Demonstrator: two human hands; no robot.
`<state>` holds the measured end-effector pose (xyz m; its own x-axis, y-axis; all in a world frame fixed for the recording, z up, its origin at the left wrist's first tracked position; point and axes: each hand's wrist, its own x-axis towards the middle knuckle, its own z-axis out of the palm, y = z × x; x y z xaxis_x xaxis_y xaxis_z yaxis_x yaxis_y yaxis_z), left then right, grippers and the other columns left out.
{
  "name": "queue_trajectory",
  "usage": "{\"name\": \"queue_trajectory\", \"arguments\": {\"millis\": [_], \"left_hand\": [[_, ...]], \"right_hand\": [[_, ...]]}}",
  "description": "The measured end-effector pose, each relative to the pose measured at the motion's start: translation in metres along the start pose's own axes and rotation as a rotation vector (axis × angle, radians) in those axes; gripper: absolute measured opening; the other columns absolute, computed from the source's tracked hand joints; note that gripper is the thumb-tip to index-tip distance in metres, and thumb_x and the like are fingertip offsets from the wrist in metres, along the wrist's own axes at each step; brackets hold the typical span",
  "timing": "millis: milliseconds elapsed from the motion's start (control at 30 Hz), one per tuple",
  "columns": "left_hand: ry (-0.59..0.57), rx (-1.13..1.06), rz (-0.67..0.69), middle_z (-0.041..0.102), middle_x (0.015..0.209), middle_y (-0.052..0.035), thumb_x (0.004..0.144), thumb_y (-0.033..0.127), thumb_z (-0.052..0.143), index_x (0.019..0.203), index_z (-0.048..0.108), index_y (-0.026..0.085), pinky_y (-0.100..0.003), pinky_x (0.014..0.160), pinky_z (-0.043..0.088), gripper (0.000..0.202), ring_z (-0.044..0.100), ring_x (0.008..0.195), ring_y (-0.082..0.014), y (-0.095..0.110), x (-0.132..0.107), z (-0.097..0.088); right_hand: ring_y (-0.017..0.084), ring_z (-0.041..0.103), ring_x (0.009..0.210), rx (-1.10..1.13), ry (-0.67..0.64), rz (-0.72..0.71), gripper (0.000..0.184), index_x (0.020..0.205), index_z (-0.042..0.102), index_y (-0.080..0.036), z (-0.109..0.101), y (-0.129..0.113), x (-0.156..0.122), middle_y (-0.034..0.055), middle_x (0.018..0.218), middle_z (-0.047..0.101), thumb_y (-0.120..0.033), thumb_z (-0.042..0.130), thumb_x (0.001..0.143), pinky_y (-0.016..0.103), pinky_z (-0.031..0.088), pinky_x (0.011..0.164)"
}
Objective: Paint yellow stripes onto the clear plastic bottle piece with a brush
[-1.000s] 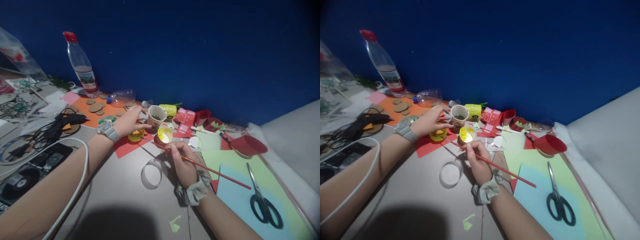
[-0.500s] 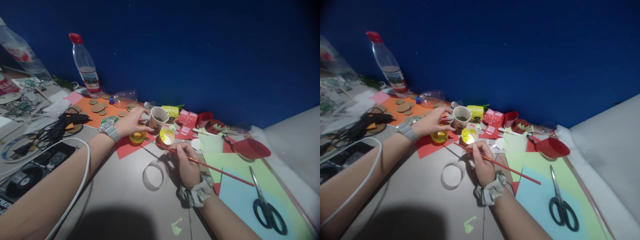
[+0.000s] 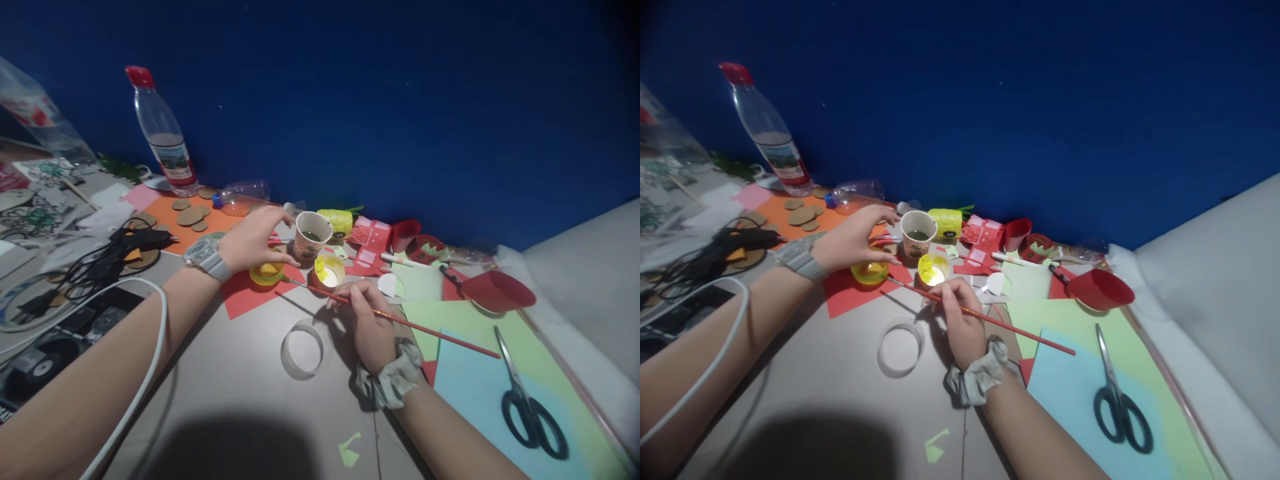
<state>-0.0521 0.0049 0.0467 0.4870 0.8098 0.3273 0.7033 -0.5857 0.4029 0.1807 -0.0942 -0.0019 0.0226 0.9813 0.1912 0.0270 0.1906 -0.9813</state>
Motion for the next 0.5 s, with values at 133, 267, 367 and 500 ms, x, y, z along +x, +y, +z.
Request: {"name": "queue_trajectory", "arguments": {"millis": [133,267,367,500], "left_hand": [[-0.004,-0.02,-0.009,0.057,0.112,-0.0092,0.065,0.055,0.07,0.11,0.053,0.02,-0.041,0.09,0.042,0.059,0.052,0.105,-0.0263,0.0005,-0.0014,-0.0009],[0.006,-0.047,0.004,0.056,0.112,-0.0089,0.065,0.055,0.07,0.106,0.053,0.02,-0.04,0.09,0.042,0.057,0.051,0.106,-0.0262,0.0,-0.002,-0.0018],[0.018,-0.044,0.029,0.058,0.107,-0.0092,0.069,0.055,0.067,0.101,0.054,0.018,-0.04,0.09,0.042,0.05,0.052,0.103,-0.0253,-0.0011,-0.002,-0.0015],[0.032,-0.031,0.058,0.059,0.103,-0.0092,0.079,0.049,0.059,0.096,0.056,0.018,-0.039,0.091,0.041,0.035,0.052,0.101,-0.024,-0.0005,-0.0018,-0.0028]], "right_hand": [[0.015,0.058,0.067,-0.001,-0.01,0.005,0.02,0.076,0.057,-0.023,-0.0003,-0.002,0.0002,-0.0015,0.071,0.063,-0.036,0.05,0.089,0.029,0.048,0.065],[0.014,0.058,0.064,0.0,-0.012,-0.011,0.021,0.075,0.057,-0.023,0.0002,-0.0042,0.001,-0.0019,0.069,0.063,-0.036,0.05,0.089,0.027,0.048,0.063],[0.014,0.058,0.064,-0.005,-0.012,-0.01,0.021,0.074,0.057,-0.023,0.0003,-0.0051,0.0013,-0.002,0.069,0.063,-0.036,0.05,0.089,0.027,0.048,0.063],[0.014,0.058,0.064,-0.006,-0.011,-0.012,0.021,0.074,0.057,-0.023,0.0,-0.0047,0.0012,-0.0024,0.069,0.063,-0.035,0.05,0.089,0.027,0.048,0.063]]}}
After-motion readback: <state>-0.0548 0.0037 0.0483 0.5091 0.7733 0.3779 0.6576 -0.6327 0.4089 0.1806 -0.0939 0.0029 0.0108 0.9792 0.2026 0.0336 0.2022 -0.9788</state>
